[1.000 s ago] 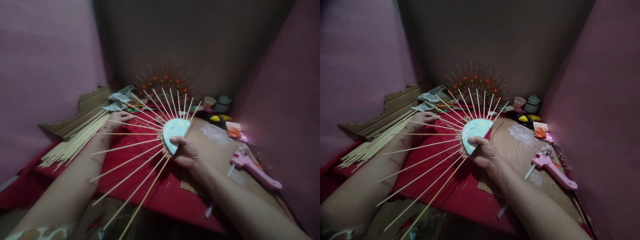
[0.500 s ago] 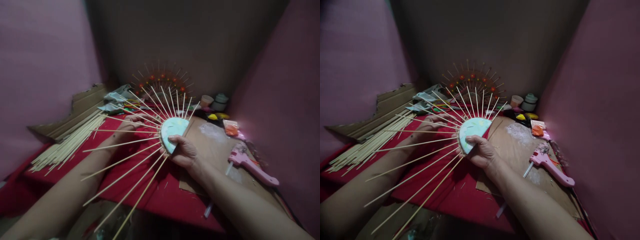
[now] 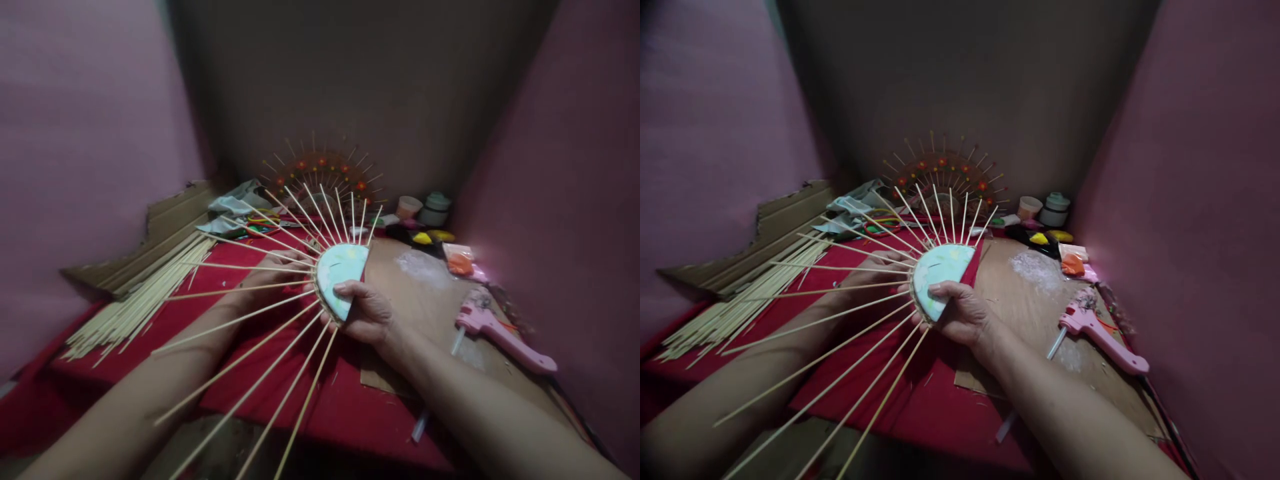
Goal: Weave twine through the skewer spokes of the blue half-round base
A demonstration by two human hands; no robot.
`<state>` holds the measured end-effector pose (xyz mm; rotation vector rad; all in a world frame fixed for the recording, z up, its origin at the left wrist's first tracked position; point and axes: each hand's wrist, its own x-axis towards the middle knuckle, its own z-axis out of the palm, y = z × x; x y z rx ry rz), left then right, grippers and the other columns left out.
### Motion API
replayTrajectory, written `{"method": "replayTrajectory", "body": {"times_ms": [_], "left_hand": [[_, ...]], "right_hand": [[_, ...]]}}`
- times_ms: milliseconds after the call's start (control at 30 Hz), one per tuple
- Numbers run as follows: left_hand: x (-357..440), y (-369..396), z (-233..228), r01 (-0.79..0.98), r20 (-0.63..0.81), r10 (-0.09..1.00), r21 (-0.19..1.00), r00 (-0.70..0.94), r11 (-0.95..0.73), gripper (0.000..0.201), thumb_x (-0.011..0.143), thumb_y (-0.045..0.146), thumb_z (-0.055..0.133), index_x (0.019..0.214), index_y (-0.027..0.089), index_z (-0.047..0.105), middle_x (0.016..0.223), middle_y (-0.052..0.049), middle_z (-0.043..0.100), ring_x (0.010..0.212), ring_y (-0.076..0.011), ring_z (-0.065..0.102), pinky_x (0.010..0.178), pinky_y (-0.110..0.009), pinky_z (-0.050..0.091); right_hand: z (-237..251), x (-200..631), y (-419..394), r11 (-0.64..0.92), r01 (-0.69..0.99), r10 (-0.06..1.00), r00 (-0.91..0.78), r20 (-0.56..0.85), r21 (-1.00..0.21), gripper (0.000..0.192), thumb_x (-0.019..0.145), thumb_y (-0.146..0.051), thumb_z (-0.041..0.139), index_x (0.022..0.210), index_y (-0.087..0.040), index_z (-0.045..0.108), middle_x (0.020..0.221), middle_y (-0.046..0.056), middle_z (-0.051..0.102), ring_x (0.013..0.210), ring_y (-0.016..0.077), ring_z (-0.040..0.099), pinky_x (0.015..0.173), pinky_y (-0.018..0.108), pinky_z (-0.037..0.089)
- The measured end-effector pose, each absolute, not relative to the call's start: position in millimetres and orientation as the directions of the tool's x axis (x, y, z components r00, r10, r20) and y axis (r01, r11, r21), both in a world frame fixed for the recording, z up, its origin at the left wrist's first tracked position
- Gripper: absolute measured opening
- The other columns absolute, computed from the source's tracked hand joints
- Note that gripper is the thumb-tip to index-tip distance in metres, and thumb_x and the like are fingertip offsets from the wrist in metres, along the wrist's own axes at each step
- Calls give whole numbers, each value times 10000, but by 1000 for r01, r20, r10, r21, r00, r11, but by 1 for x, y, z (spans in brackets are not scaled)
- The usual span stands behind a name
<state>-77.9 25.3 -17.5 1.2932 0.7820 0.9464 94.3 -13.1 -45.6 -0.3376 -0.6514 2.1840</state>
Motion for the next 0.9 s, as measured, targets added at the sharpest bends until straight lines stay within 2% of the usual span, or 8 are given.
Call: {"method": "replayTrajectory", "body": {"times_ms": [100,233,300,433,500,600,700,900], "left_hand": [[-74,20,-18,-252,46,882,964,470,84,157,689,167,683,827,96,659,691,-50,656,573,-136,596,588,-262,488],[-72,18,-17,-259,67,899,964,432,53,148,682,126,691,818,86,648,746,-56,666,630,-142,612,597,-241,484],[-73,20,-17,-253,74,903,967,422,39,196,684,137,693,869,92,649,792,-68,672,658,-149,617,615,-249,487],[-77,27,-23,-189,106,910,981,401,-31,225,701,182,686,911,107,658,850,-88,678,733,-180,626,665,-277,492],[-77,29,-25,-135,115,910,989,397,-66,204,704,204,686,886,111,671,846,-92,681,743,-187,627,668,-278,492],[-75,28,-25,-129,126,913,988,389,-81,165,694,227,695,827,131,683,808,-76,682,695,-173,624,646,-275,492],[-74,26,-23,-149,138,913,985,385,-86,162,659,216,717,798,140,683,808,-65,681,663,-162,620,636,-276,494],[-77,30,-26,-46,220,879,974,423,-222,175,700,255,682,831,140,688,916,-92,676,752,-178,623,697,-283,489]], "right_hand": [[-49,94,-14,-529,-583,736,-677,9,-617,329,663,-122,557,991,-120,541,829,72,693,602,150,624,517,270,528],[-50,92,-14,-490,-587,768,-641,0,-644,338,672,-140,589,1006,-107,556,842,84,699,606,149,633,518,255,529],[-48,92,-14,-487,-582,780,-625,-25,-651,336,719,-261,613,1007,-95,565,794,95,702,523,140,616,437,231,502],[-41,92,-14,-535,-583,785,-611,-104,-612,500,731,-519,589,1012,-106,570,696,87,697,448,141,590,337,216,453],[-40,91,-14,-544,-610,798,-588,-132,-576,397,731,-435,617,955,-108,588,660,73,690,480,151,608,381,233,488],[-42,89,-15,-495,-697,858,-487,-164,-519,201,668,-152,638,862,-107,611,648,51,689,560,148,636,583,281,558],[-43,87,-16,-439,-745,896,-405,-184,-502,342,585,-9,601,909,-115,622,678,39,701,594,146,643,718,317,554],[-44,89,-17,-433,-743,900,-388,-200,-511,436,579,23,577,989,-121,608,669,31,703,583,158,652,758,368,548]]}}
